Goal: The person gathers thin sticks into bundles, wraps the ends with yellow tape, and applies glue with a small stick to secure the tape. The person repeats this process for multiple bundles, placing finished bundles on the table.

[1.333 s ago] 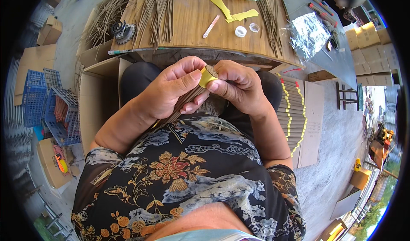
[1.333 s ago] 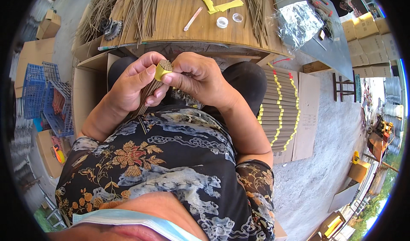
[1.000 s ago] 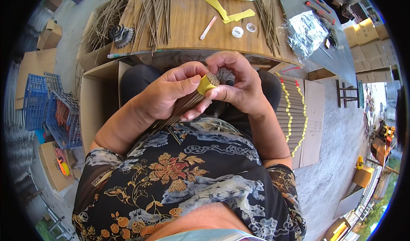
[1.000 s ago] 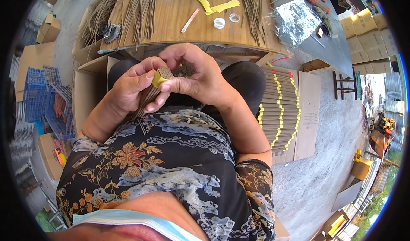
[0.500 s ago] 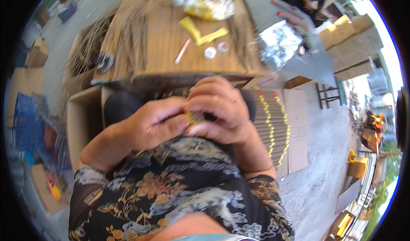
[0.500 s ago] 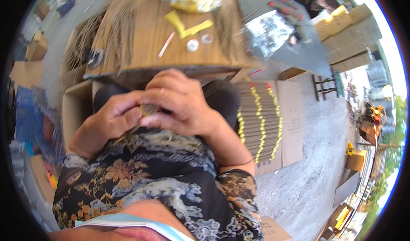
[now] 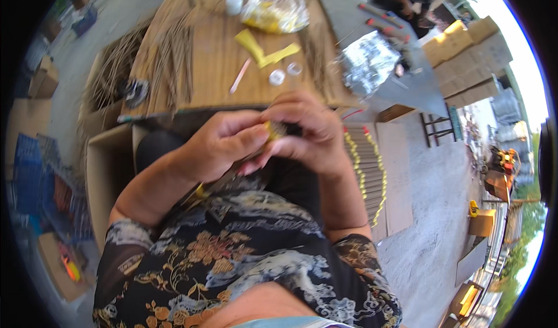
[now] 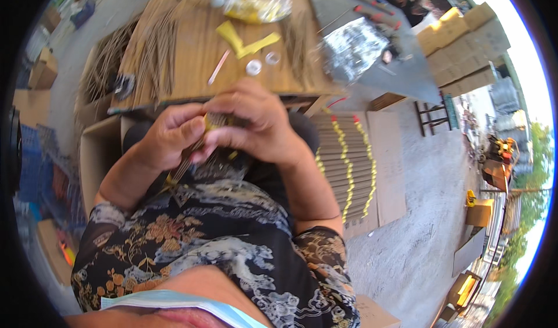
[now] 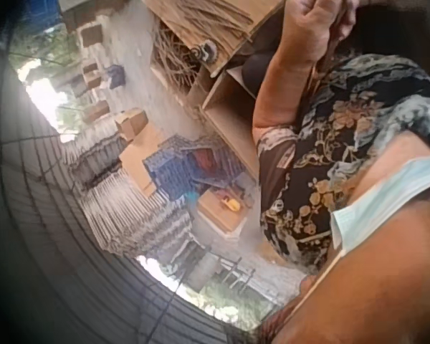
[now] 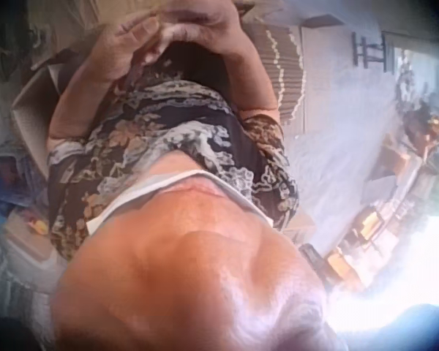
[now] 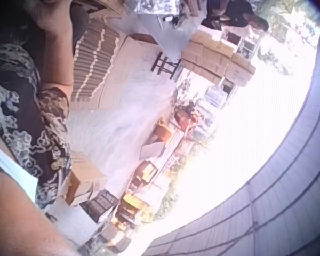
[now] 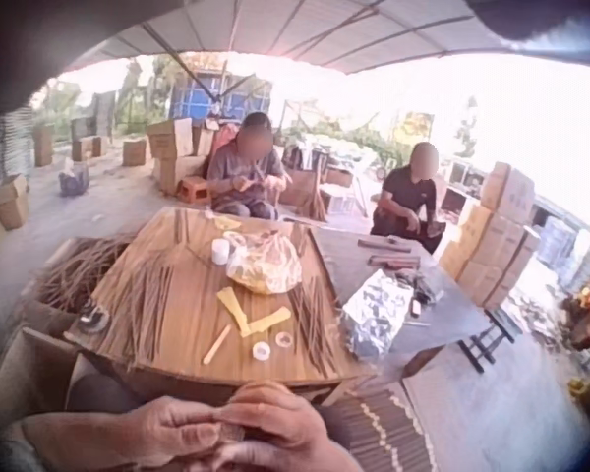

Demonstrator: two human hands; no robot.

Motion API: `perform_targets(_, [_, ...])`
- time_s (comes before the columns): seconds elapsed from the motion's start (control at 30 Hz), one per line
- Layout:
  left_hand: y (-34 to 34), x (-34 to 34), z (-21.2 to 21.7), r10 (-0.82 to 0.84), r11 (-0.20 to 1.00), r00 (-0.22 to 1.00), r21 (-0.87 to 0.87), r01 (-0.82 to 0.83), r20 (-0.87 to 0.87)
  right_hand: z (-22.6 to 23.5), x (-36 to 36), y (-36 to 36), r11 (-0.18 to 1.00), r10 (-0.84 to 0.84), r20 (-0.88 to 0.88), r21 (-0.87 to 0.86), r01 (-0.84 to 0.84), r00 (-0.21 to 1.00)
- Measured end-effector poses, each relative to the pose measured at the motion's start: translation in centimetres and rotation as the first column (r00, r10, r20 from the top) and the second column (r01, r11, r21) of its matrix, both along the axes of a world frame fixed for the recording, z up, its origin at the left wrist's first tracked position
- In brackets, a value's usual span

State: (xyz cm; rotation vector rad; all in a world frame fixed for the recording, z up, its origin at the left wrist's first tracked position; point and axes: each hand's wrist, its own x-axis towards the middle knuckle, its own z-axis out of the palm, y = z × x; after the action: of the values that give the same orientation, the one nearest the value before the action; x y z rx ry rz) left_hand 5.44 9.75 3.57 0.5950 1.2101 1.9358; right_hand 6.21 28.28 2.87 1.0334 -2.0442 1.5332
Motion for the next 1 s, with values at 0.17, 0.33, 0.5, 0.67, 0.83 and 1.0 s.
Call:
perform_targets(0.17, [-0.8,-0.7,-0.2,0.05,0.998,0.999,0.027,-0.05,0.013,-0.6,-0.3,-1.2,0.986,0.089,0.191,-0.158,-0.059,0.978])
perform_targets(0.33, [-1.4,-2.0,-0.2,0.13,0.986,0.989,0.093,-0.136,0.07,-1.1,-0.5,-1.9,0.852,0.382,0.433,-0.506,-0.131,0.816])
perform_targets(0.5, [-1.2,-2.2,-0.4,0.105,0.989,0.993,0.098,-0.11,0.054,-2.0,-1.1,-2.5,0.894,0.275,0.328,-0.434,-0.114,0.904])
perform_targets(0.67, [-1.1,-2.2,-0.8,0.113,0.991,0.994,0.076,-0.112,-0.002,-2.3,-0.8,-2.7,0.903,0.216,0.339,-0.426,-0.056,0.916])
perform_targets(0.83, [-1.2,-2.1,-1.0,0.133,0.991,0.979,0.015,-0.132,-0.158,-2.2,-0.5,-3.1,0.881,0.247,0.378,-0.471,-0.044,0.892])
perform_targets(1.0, [-0.9,-1.9,-0.2,0.178,0.976,0.881,-0.036,-0.215,-0.438,-1.4,-0.2,-3.3,0.839,0.347,0.4,-0.536,-0.09,0.848])
